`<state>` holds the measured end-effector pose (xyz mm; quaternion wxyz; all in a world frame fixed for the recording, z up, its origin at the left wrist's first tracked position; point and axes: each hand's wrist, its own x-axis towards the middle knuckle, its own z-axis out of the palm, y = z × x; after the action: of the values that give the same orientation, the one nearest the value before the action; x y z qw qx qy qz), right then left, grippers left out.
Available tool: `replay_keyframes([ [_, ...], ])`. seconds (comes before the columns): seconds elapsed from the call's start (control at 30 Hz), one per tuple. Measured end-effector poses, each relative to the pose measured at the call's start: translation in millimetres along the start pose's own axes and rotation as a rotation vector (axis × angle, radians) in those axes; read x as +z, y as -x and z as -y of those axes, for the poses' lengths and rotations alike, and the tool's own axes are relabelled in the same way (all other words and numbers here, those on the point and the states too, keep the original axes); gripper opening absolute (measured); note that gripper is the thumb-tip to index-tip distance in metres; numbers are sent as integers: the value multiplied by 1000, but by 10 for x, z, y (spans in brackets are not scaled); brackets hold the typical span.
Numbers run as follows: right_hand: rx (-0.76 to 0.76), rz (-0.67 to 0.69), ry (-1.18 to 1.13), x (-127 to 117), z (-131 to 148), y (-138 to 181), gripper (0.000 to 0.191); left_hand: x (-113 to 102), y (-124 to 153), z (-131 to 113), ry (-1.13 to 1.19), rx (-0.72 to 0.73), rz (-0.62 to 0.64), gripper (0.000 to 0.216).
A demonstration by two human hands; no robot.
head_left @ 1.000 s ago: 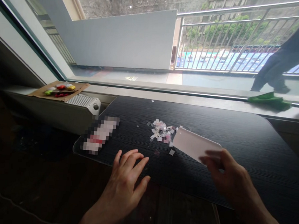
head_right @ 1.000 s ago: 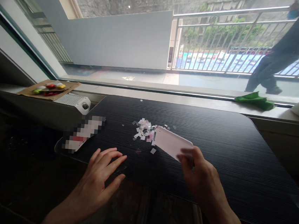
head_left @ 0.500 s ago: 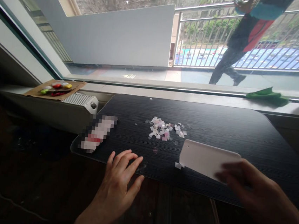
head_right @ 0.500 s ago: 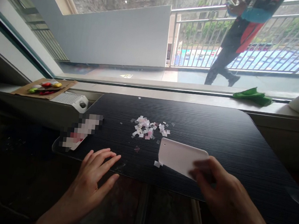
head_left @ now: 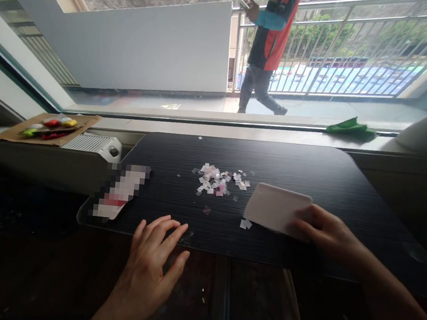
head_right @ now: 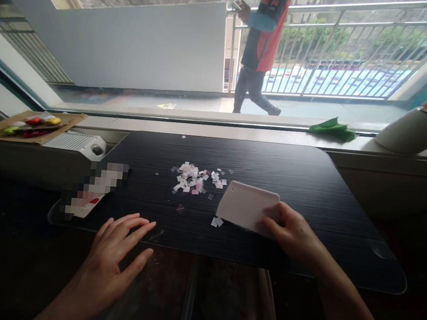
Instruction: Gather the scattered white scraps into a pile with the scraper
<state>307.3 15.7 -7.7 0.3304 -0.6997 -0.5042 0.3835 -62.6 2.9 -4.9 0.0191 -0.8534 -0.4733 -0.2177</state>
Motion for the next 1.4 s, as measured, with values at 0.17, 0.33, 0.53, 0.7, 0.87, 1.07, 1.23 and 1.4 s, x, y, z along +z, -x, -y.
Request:
replay_keyframes([
  [0.17,10,91,-6,36,115,-34,32,15,13,20,-9,-1,0,33],
  [0.33,41,271,-45,-23,123,-44,33,15,53,41,-13,-20,7,33],
  [0.53,-2,367,-60,-54,22,22,30,1,67,66,5,-34,0,34],
  [0.7,-7,411,-118,-77,13,82,29,-11,60,61,21,-34,-4,34],
  [0.87,-14,374,-145,-120,71,172,34,-20,54,51,12,-20,0,34],
  [1.07,-35,344,-52,-222,74,286,33,-23,49,35,12,-14,-2,34],
  [1.23,-110,-11,-136,-105,95,252,32,31,59,20,6,-15,-22,34],
  [1.4,-173,-327,37,169,177,19,26,69,99,102,-25,-5,22,42],
])
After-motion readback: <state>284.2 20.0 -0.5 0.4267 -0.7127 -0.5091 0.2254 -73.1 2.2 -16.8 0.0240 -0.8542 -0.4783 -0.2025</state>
